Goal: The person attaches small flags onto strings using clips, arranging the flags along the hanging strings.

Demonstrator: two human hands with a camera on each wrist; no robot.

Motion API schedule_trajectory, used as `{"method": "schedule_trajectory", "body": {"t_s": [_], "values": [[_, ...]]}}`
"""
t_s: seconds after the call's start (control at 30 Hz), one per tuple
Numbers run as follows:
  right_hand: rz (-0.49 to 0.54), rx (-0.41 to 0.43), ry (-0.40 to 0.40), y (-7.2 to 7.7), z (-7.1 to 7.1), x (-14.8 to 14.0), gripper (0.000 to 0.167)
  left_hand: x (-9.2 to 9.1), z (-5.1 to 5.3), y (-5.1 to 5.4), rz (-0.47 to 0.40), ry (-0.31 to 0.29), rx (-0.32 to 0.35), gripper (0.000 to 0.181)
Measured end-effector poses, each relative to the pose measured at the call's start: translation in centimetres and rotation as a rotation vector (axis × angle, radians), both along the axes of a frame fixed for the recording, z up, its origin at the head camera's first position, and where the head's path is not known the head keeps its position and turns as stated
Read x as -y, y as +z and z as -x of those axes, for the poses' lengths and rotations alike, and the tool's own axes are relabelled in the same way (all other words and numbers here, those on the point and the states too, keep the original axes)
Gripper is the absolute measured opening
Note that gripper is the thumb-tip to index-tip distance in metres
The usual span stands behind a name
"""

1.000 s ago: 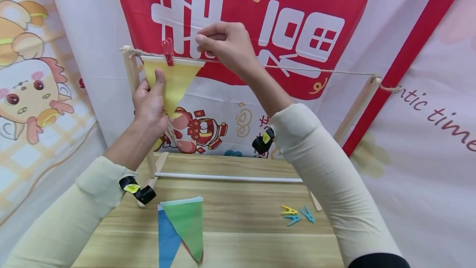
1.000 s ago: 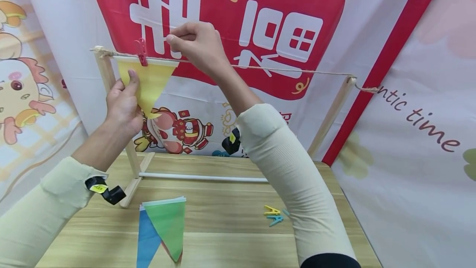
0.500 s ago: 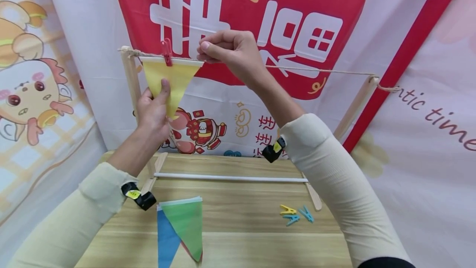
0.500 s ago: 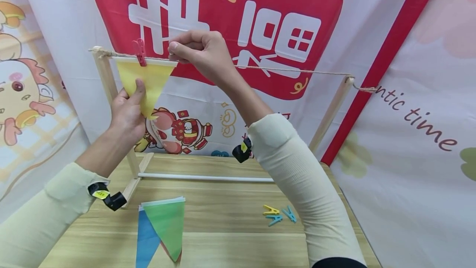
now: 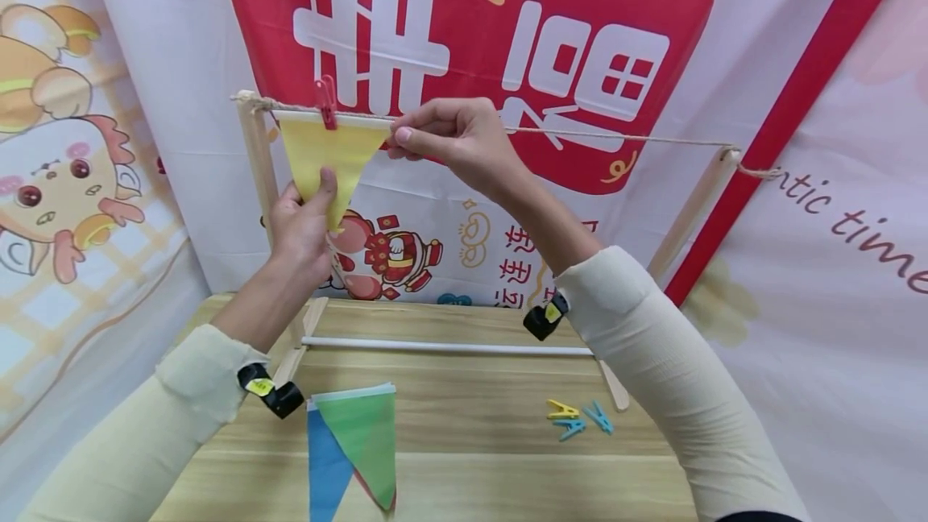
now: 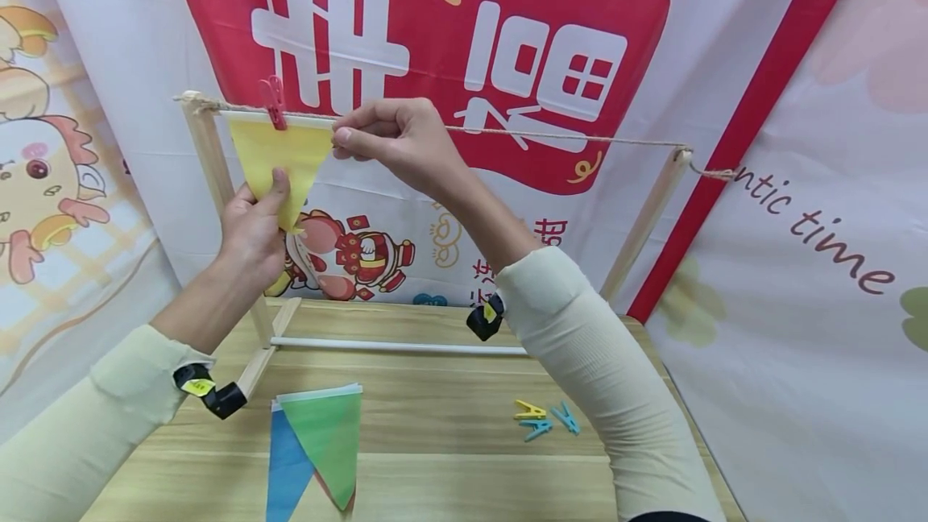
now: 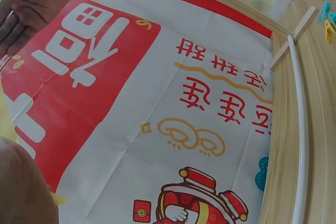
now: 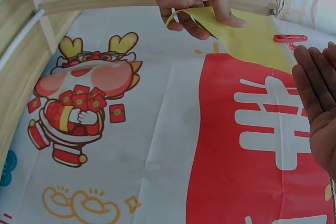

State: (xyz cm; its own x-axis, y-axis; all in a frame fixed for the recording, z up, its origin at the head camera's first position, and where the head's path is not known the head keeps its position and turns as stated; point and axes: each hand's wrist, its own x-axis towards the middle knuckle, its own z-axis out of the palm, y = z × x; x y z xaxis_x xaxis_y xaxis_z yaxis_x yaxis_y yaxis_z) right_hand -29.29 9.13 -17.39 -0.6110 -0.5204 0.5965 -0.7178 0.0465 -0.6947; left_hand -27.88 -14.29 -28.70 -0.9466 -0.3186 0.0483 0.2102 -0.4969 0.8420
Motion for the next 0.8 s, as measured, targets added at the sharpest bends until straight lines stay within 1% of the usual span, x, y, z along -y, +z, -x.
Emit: {"method": "schedule_trajectory", "body": {"t_s": [0.07,0.2,0.3,0.43,0.63,0.7,0.8], "values": [[-0.013,-0.007,-0.001,-0.5,-0.1,-0.4,0.026,0.0,-0.1,-0.1,0.019,-0.004,0.011,0.04],[-0.041,-0.001,-0.033,-1.5,0.0,-1.2,0.022,0.1,-0.2,-0.5,0.061,-0.002,0.027,0.044],[-0.045,0.007,-0.038,-2.3,0.1,-1.8,0.021,0.2,-0.3,-0.8,0.061,-0.006,0.023,0.045],[-0.051,0.022,-0.052,-3.3,0.3,-2.7,0.019,0.3,-0.3,-1.2,0.041,-0.007,0.014,0.044],[-0.065,0.034,-0.061,-4.9,0.3,-4.0,0.018,0.4,-0.1,-1.6,0.012,0.007,0.006,0.035],[-0.068,0.038,-0.068,-5.5,0.3,-4.4,0.018,0.5,-0.1,-1.7,0.017,0.015,0.012,0.033],[-0.076,0.057,-0.09,-6.5,0.2,-4.9,0.019,0.7,-0.1,-1.8,0.048,0.024,0.022,0.032]]}}
